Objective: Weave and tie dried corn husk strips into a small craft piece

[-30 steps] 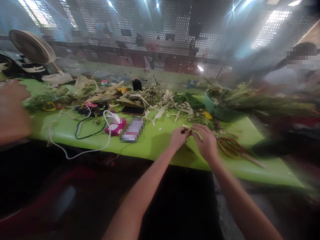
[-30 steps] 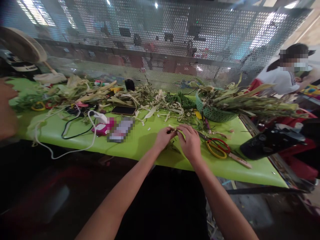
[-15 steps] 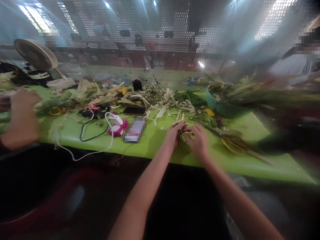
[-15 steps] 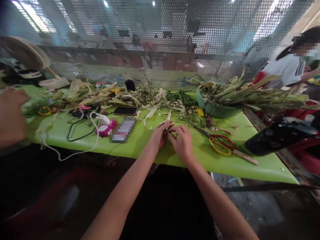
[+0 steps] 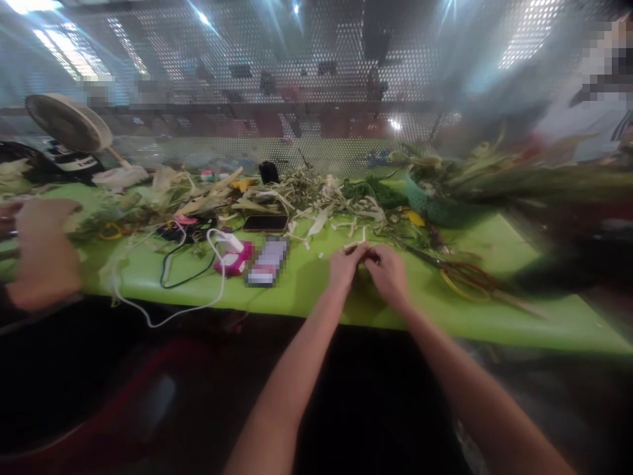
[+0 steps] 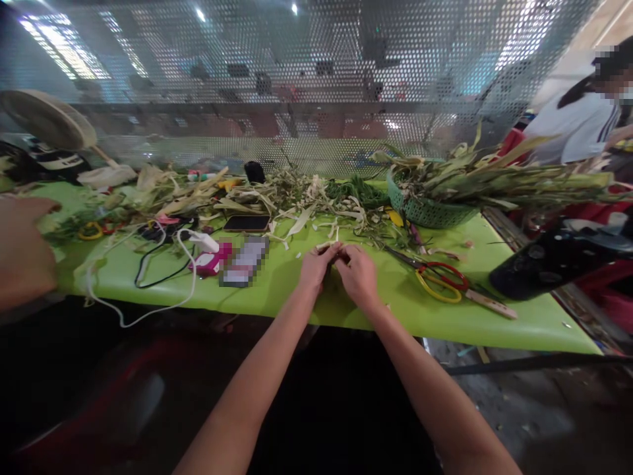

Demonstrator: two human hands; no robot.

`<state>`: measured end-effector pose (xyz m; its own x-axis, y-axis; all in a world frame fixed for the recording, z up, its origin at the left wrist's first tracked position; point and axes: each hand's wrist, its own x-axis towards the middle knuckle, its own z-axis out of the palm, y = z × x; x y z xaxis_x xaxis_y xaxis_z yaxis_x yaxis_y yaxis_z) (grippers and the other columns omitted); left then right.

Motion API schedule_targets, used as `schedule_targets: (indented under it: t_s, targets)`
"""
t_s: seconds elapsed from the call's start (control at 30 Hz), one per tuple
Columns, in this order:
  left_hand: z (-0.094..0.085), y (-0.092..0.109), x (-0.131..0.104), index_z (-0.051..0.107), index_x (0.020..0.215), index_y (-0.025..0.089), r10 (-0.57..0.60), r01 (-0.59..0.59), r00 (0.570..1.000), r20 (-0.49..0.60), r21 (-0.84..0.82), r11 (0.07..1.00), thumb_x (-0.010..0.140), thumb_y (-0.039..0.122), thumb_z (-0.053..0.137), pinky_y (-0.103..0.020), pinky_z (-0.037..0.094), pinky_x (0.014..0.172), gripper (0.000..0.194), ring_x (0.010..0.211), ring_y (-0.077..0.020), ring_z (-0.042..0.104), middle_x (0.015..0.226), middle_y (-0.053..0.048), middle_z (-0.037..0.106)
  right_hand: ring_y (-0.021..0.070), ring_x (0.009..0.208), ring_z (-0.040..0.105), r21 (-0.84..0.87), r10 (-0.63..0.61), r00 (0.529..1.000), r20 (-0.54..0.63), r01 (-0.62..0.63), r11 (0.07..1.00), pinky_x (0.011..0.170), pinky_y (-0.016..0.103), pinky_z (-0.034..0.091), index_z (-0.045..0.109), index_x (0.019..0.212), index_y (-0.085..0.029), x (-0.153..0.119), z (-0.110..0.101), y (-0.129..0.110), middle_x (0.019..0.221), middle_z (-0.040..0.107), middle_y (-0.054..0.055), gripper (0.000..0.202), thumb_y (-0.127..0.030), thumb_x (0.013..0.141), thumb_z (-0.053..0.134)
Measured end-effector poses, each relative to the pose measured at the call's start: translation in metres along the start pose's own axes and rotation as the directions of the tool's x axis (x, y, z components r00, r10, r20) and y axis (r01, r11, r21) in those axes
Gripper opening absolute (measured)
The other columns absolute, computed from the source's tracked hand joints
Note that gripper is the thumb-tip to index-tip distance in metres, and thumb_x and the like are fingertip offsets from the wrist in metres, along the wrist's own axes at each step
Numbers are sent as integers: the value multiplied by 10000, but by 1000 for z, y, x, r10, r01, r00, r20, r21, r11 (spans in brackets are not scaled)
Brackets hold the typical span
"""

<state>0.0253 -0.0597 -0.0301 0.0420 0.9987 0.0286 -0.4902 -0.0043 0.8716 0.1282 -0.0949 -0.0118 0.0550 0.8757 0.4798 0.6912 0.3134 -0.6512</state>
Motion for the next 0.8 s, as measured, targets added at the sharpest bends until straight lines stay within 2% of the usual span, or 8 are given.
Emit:
schedule_targets:
  t_s: [0.27,0.53,0.6,0.7,0.8]
  targets:
    - [-4,1,0,747,806,128,-60,71,995,-76,158,985,636,432,789,-271,440,692,352,682,-135,602,745,-42,704,187,658,521,119,52,996,75,-61,991,610,304,349,586,681,-210,-2,-1,9,689,593,12,113,-232,775,525]
    - [-6,3,2,734,821,135,-68,86,993,-94,212,973,650,455,781,-250,391,647,366,612,-95,532,726,-24,682,160,639,503,203,95,988,123,-119,972,606,286,342,581,667,-204,-9,-10,18,648,561,-16,119,-261,772,575]
    - [-6,4,1,719,823,136,-87,99,993,-75,184,978,654,465,780,-250,388,628,375,594,-92,527,704,-14,667,150,626,490,242,110,985,137,-140,960,602,282,343,597,710,-198,-8,-12,21,651,558,-20,161,-332,799,602]
    - [-5,5,-1,694,803,146,-109,105,994,13,164,981,656,506,779,-246,378,588,399,545,-89,512,609,15,609,142,617,467,306,148,984,103,-173,936,587,276,340,599,760,-193,-3,-13,26,662,552,-20,281,-465,831,605]
    - [-3,4,-4,648,731,150,-131,120,989,72,141,983,656,515,781,-239,369,558,396,511,-82,499,548,31,562,144,635,471,349,151,986,70,-166,923,590,272,346,586,729,-194,1,-13,27,663,556,-14,302,-476,835,607]
